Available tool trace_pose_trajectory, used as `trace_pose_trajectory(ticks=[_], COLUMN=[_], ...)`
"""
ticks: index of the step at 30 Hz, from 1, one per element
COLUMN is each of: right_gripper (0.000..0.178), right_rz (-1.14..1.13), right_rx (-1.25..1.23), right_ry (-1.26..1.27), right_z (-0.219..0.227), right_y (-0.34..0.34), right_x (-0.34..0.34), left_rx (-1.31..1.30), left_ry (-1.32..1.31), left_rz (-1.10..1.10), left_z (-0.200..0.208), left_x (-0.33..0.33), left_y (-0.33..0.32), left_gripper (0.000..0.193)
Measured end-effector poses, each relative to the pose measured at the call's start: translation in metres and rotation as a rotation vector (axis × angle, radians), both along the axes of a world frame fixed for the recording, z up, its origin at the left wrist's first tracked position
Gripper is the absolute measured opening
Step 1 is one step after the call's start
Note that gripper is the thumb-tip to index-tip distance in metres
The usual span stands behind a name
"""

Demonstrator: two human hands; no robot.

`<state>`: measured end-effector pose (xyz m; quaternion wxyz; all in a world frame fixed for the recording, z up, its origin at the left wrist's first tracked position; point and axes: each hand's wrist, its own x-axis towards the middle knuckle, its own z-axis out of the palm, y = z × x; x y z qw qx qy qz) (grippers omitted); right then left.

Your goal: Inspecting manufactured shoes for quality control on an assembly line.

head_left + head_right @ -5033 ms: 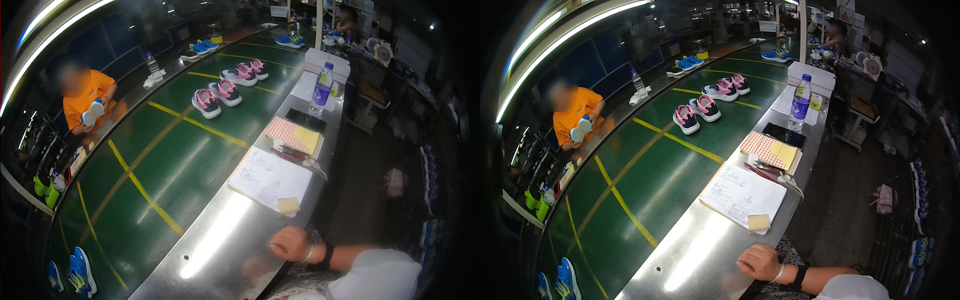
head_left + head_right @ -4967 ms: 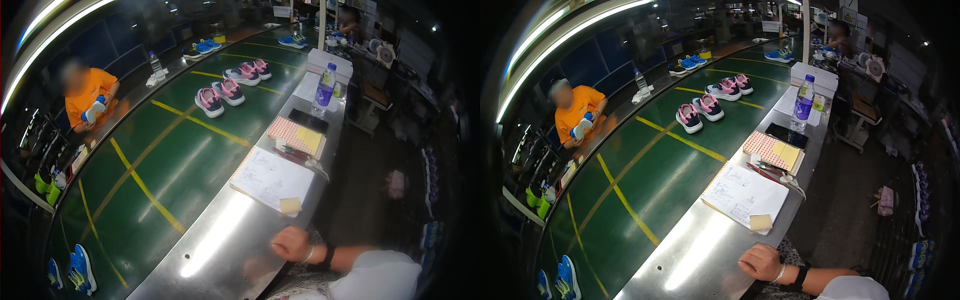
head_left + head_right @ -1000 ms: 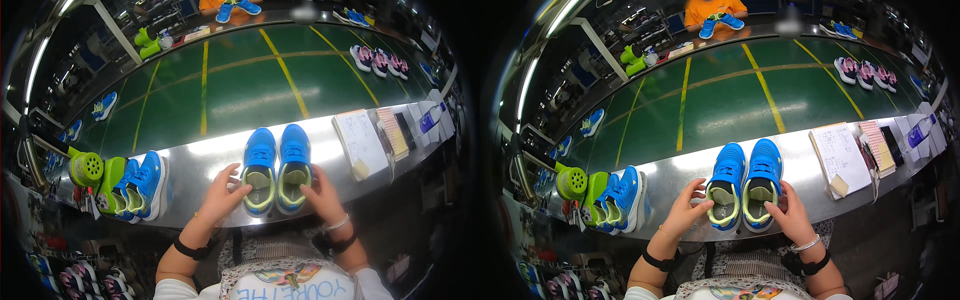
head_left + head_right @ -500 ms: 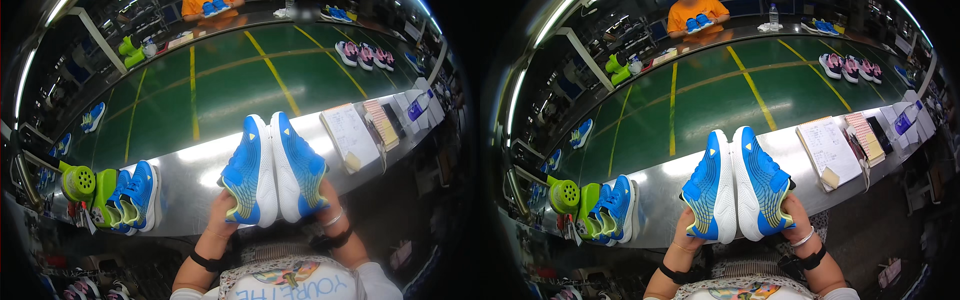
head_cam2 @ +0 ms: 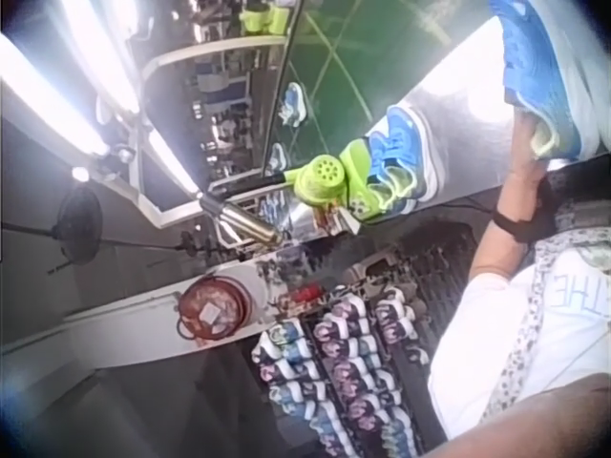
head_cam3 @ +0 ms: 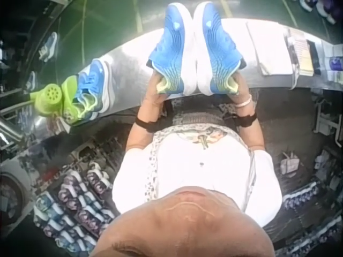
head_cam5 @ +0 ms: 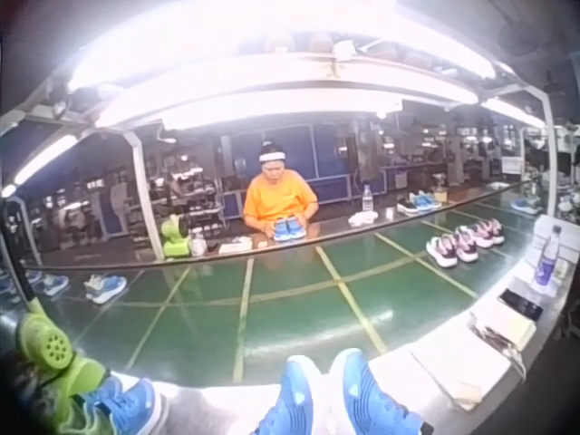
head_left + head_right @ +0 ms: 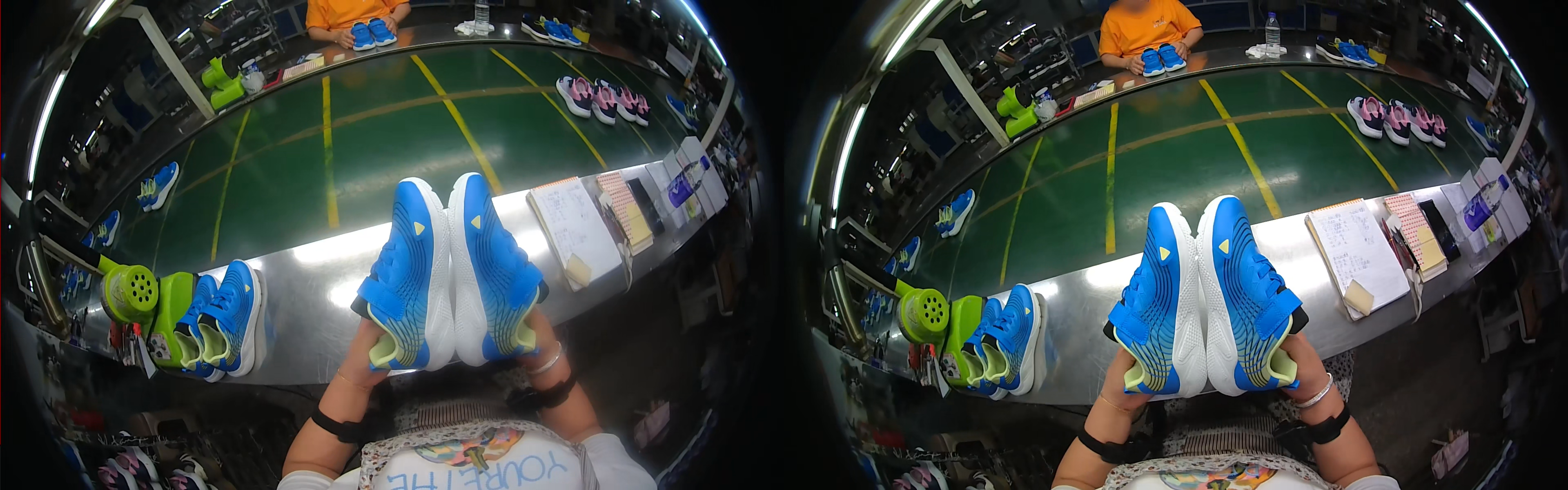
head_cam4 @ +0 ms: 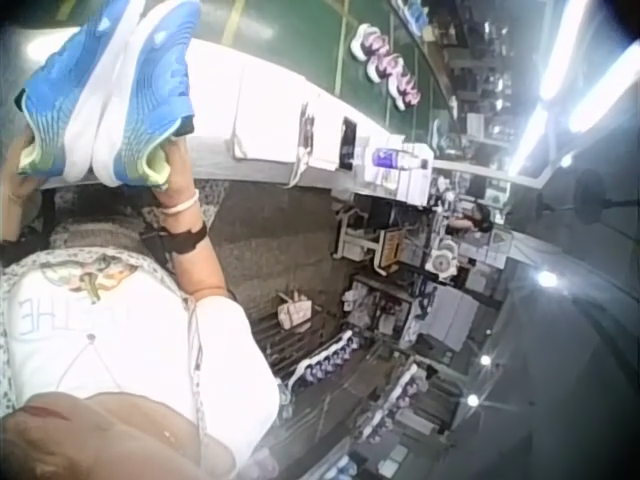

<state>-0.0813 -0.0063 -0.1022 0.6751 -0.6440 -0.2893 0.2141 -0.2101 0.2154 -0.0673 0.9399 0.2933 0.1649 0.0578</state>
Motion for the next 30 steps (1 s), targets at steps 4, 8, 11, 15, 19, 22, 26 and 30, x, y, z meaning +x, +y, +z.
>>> trace_pose_trajectory(ticks=[4,8,11,15,19,22,26,30], right_gripper=[0.064,0.074,0.081,0.082,0.082,0.082,0.082,0.079], right_rz=[0.118,-0.036,-0.046,-0.067,-0.045,-0.043,-0.058,-0.071], right_rx=[0.431,0.247,0.268,0.244,0.247,0.245,0.214,0.22], right_ry=[0.572,0.031,-0.189,-0.266,-0.239,-0.253,-0.278,-0.26], right_z=[0.01,0.006,0.003,-0.003,-0.004,-0.005,-0.006,-0.008], right_y=[0.007,0.01,0.019,0.021,0.022,0.023,0.023,0.023], right_x=[0.004,-0.002,-0.003,-0.002,-0.002,-0.002,-0.003,-0.003], left_rx=[0.183,0.532,0.756,0.759,0.779,0.811,0.956,0.911], left_ry=[-0.123,-0.181,-0.216,-0.232,-0.25,-0.263,-0.292,-0.3], left_rz=[0.011,0.148,0.207,0.185,0.202,0.194,0.189,0.193], left_z=[-0.007,-0.02,-0.028,-0.041,-0.047,-0.048,-0.044,-0.043], left_x=[-0.006,-0.009,-0.005,-0.003,-0.005,-0.005,-0.004,-0.005], left_y=[0.01,0.003,0.002,0.002,0.004,0.005,0.006,0.006], left_gripper=[0.058,0.071,0.07,0.07,0.072,0.073,0.075,0.075])
